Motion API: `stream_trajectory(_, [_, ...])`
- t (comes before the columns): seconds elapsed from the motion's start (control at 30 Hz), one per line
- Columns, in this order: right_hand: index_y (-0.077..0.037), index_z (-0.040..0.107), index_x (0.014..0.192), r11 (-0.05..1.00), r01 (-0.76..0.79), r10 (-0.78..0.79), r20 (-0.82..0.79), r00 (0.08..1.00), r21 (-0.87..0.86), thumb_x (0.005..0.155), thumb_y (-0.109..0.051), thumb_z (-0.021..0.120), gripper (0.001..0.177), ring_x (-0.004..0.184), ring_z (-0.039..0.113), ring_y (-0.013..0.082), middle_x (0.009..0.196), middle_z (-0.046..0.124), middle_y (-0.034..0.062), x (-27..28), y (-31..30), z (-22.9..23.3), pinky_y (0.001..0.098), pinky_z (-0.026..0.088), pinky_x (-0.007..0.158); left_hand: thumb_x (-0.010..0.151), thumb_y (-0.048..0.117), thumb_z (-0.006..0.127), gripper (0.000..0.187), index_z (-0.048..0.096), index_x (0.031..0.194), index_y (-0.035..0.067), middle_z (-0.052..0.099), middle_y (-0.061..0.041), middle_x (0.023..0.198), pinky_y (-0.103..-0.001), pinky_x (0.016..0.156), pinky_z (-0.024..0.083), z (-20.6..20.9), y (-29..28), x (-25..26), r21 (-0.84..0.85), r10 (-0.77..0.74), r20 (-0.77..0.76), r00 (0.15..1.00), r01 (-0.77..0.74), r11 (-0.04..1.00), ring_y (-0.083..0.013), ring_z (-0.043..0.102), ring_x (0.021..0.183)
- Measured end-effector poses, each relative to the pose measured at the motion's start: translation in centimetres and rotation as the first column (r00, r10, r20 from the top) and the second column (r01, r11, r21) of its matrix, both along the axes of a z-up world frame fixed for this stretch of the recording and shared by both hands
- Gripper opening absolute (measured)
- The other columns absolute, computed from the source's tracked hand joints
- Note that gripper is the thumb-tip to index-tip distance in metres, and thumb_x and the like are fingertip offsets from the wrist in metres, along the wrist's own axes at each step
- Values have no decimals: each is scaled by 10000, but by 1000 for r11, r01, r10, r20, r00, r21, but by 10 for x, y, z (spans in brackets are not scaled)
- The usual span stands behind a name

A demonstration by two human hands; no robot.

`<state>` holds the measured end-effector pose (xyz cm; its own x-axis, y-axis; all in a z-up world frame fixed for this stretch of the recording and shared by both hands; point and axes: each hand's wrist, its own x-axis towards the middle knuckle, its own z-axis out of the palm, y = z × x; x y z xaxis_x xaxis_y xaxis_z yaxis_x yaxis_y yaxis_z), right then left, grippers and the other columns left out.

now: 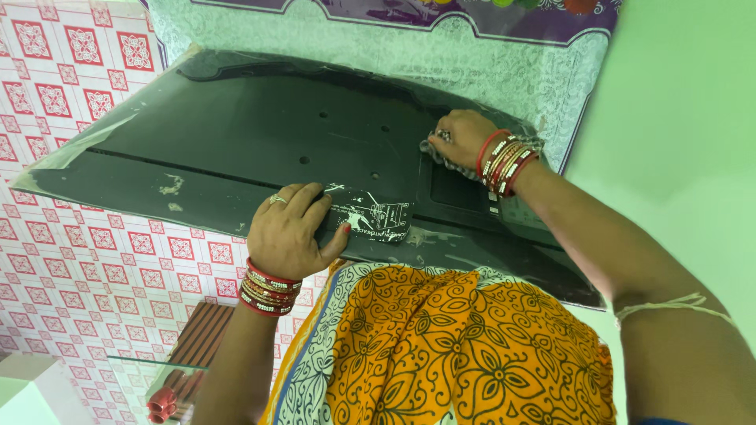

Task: The person wipes the back and edges of a television with a cloth while it sits on a table, turning it over to reach different parts.

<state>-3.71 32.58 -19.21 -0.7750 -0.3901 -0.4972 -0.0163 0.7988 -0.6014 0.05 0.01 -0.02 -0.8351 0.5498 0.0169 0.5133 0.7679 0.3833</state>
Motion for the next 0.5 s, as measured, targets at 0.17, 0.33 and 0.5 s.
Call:
stream_trajectory(0.17, [-39,718,1010,973,-102,85,-89,992,-205,906,-383,685,361,993,618,334,992,661,143,29,8,29,457,505,855,826,376,766,381,739,969,24,715,-137,1100,-426,806,554,-1,-1,-3,6,-8,24,1000,8,1000,-307,693,994])
stream_trajectory(0.33, [-50,724,1037,963,-77,51,-104,993,-257,977,-353,633,322,996,616,335,999,667,143,11,17,-19,458,508,878,832,386,757,386,747,976,29,718,-139,1099,-428,811,554,-3,-2,-1,-3,-9,-29,1000,9,1000,-306,699,1004])
stream_trajectory(0.5, [-80,724,1095,994,-13,17,36,999,-113,984,-370,634,323,977,642,338,1047,687,139,-17,26,-61,463,516,903,836,390,753,387,749,975,28,721,-136,1099,-426,813,556,-1,0,-1,-16,-14,-28,1000,13,1000,-299,698,1000])
